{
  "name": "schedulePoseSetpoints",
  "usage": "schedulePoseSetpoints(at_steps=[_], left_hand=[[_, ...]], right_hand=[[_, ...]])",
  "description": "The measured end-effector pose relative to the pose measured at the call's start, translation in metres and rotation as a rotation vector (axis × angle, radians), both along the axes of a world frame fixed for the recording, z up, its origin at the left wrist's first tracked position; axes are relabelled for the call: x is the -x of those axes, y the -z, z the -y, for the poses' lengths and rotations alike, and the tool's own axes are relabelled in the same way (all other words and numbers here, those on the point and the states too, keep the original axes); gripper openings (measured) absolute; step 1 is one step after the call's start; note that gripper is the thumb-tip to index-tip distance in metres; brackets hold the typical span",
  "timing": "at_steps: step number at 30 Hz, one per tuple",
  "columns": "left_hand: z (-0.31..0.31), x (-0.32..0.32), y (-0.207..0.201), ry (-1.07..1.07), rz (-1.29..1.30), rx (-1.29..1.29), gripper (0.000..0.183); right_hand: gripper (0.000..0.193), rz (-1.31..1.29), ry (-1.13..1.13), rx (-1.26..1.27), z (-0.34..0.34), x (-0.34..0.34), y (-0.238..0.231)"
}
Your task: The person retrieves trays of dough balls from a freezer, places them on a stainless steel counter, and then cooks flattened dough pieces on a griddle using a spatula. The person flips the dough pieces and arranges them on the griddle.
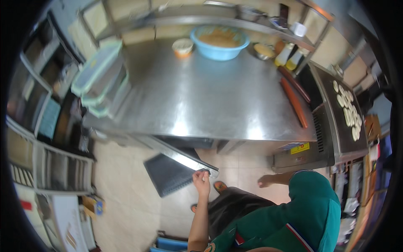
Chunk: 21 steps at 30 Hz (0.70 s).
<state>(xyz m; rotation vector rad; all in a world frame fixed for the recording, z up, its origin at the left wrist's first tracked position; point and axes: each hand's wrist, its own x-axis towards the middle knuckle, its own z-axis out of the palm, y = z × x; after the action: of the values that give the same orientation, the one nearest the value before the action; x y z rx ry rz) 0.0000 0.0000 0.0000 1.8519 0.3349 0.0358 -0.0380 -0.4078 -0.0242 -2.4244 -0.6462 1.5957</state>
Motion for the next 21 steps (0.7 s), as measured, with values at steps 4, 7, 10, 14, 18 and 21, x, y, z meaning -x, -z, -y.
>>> schedulePoseSetpoints(at_steps=[4, 7, 10, 14, 18, 21], left_hand=[[-0.007, -0.033, -0.050, -0.047, -0.013, 0.233, 0.022], [-0.060, -0.014, -0.062, 0.174, -0.079, -0.083, 0.023], [-0.121, 0.044, -0.059, 0.461, -0.058, -0.580, 0.024], [-0.207, 0.157, -0.057, 0.592, -0.447, -0.840, 0.021], [-0.253, 0.277, -0.049, 0.156, -0.726, -0.801, 0.020], [-0.264, 0.340, -0.043, -0.133, -0.892, -0.707, 0.048]], right_hand=[[0.033, 0.200, 0.197, 0.102, 0.067, 0.016, -0.009], [0.033, 0.242, 0.290, 0.131, 0.063, 0.018, 0.010], [0.032, 0.298, 0.260, 0.069, 0.025, -0.005, 0.019], [0.029, 0.391, 0.201, -0.283, -0.077, -0.056, 0.008], [0.025, 0.390, 0.186, -0.399, -0.209, -0.111, -0.023], [0.023, 0.394, 0.175, -0.571, -0.308, -0.140, -0.046]])
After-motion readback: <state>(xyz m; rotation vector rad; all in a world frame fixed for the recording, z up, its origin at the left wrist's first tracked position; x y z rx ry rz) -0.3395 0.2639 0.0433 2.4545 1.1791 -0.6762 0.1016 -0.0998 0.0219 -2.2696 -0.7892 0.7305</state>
